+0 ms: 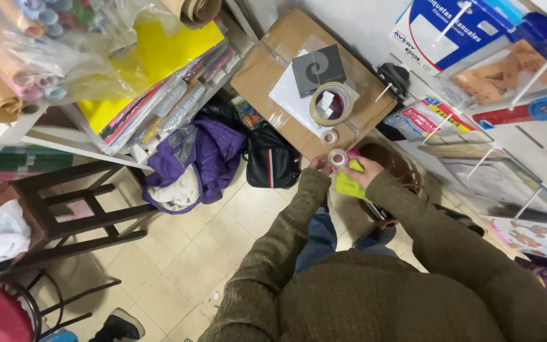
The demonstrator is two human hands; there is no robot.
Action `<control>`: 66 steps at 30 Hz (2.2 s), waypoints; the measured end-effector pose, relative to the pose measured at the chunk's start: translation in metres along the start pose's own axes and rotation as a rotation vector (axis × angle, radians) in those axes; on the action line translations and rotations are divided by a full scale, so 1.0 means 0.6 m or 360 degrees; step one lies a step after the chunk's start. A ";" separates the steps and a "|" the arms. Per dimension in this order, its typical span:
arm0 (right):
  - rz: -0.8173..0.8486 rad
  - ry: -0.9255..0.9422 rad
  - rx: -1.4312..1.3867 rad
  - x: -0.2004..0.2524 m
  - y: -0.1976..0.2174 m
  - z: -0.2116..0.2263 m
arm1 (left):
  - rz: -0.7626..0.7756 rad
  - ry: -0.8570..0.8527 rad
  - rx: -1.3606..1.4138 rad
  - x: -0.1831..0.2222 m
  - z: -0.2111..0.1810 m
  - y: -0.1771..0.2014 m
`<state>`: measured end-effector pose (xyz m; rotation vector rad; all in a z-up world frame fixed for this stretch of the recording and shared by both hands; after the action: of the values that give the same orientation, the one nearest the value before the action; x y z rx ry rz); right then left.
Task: Cleaning and organizing stationery products on display hooks in a retail store.
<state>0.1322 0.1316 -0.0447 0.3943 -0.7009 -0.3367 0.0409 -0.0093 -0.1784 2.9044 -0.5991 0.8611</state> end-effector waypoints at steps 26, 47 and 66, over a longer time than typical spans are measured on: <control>-0.0176 -0.0149 0.0220 -0.214 -0.053 -0.104 | -0.0114 0.0725 0.0761 -0.203 0.104 -0.055; -0.0256 -0.0302 -0.0295 -0.119 0.000 -0.077 | 0.0034 0.0930 0.1399 -0.105 0.104 -0.064; -0.0878 0.0113 -0.1180 0.436 0.389 -0.123 | 0.0891 -0.0423 -0.0222 0.304 -0.126 -0.512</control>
<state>0.4084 0.2414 0.1553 -0.1210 -0.3450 -1.0582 0.2588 0.2224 0.0003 2.7684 -1.4739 0.4307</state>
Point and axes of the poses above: each hand's wrist, its own x-axis away from the middle knuckle, its own y-axis out of the back of the hand, z = x × y, the point moved 3 cm from there along -x, towards the middle knuckle, and after that the axes turned 1 degree about -y, right-handed, at the moved point
